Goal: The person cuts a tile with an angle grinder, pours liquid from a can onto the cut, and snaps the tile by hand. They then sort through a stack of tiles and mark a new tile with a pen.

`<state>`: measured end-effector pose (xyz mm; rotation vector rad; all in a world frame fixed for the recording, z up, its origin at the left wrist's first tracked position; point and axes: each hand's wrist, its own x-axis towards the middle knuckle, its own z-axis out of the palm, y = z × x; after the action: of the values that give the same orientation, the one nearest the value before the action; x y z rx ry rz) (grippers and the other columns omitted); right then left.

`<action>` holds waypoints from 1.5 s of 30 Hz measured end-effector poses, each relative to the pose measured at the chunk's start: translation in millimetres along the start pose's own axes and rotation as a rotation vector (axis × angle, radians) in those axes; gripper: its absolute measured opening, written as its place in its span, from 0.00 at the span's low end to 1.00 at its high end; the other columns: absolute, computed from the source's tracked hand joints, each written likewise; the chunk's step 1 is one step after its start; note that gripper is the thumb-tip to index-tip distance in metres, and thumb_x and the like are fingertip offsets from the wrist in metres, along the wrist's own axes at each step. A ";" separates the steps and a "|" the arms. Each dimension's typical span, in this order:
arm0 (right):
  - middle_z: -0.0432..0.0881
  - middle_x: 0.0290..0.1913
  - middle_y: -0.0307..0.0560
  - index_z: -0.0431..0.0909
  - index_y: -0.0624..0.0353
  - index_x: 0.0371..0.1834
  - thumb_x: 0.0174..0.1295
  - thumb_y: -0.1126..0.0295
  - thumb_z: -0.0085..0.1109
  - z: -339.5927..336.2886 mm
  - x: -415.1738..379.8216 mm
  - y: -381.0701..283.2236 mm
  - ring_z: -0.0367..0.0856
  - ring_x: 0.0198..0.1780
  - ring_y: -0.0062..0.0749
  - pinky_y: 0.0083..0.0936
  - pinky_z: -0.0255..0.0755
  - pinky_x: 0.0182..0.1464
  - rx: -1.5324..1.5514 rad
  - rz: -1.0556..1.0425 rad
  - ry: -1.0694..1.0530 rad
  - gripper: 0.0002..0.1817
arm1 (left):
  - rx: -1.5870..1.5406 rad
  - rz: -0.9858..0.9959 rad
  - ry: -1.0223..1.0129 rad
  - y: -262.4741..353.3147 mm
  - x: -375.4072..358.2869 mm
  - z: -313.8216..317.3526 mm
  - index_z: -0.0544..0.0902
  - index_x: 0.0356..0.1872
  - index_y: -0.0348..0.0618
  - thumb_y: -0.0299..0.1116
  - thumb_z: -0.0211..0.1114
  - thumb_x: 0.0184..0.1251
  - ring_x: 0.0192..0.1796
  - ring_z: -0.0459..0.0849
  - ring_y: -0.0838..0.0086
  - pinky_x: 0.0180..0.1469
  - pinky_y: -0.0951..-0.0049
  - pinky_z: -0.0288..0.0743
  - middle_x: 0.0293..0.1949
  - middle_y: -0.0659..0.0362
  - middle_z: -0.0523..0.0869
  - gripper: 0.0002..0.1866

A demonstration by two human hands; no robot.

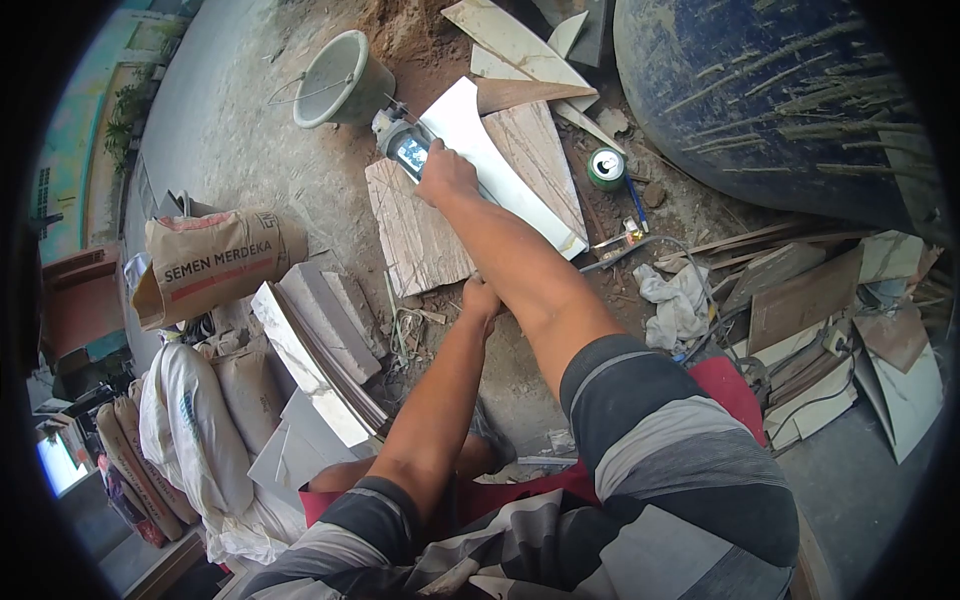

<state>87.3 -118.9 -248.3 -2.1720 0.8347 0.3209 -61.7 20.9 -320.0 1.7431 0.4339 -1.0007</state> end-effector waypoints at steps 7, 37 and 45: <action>0.83 0.56 0.59 0.65 0.63 0.64 0.52 0.61 0.76 -6.6 -2.6 -5.1 0.83 0.59 0.48 0.37 0.78 0.61 0.012 0.040 -0.035 0.39 | 0.021 0.003 -0.008 0.6 0.0 0.0 0.74 0.33 0.38 0.30 0.61 0.73 0.19 0.78 0.70 0.19 0.67 0.71 0.24 0.55 0.80 0.09; 0.83 0.58 0.58 0.65 0.62 0.65 0.53 0.62 0.76 -3.4 2.4 -8.9 0.83 0.60 0.47 0.37 0.78 0.62 0.007 0.071 -0.044 0.39 | -0.010 -0.006 0.022 0.3 -1.2 2.7 0.74 0.33 0.39 0.26 0.59 0.70 0.19 0.77 0.71 0.20 0.69 0.71 0.24 0.56 0.80 0.05; 0.82 0.58 0.58 0.65 0.62 0.65 0.53 0.62 0.76 -5.5 1.8 -10.2 0.83 0.61 0.47 0.36 0.77 0.62 0.011 0.079 -0.057 0.39 | 0.036 -0.001 0.040 -1.9 1.3 1.3 0.76 0.35 0.36 0.27 0.59 0.71 0.20 0.78 0.71 0.20 0.68 0.71 0.26 0.55 0.81 0.05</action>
<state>95.1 -118.8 -239.6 -2.1134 0.8891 0.4146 -62.8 20.3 -322.4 1.7977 0.4443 -0.9811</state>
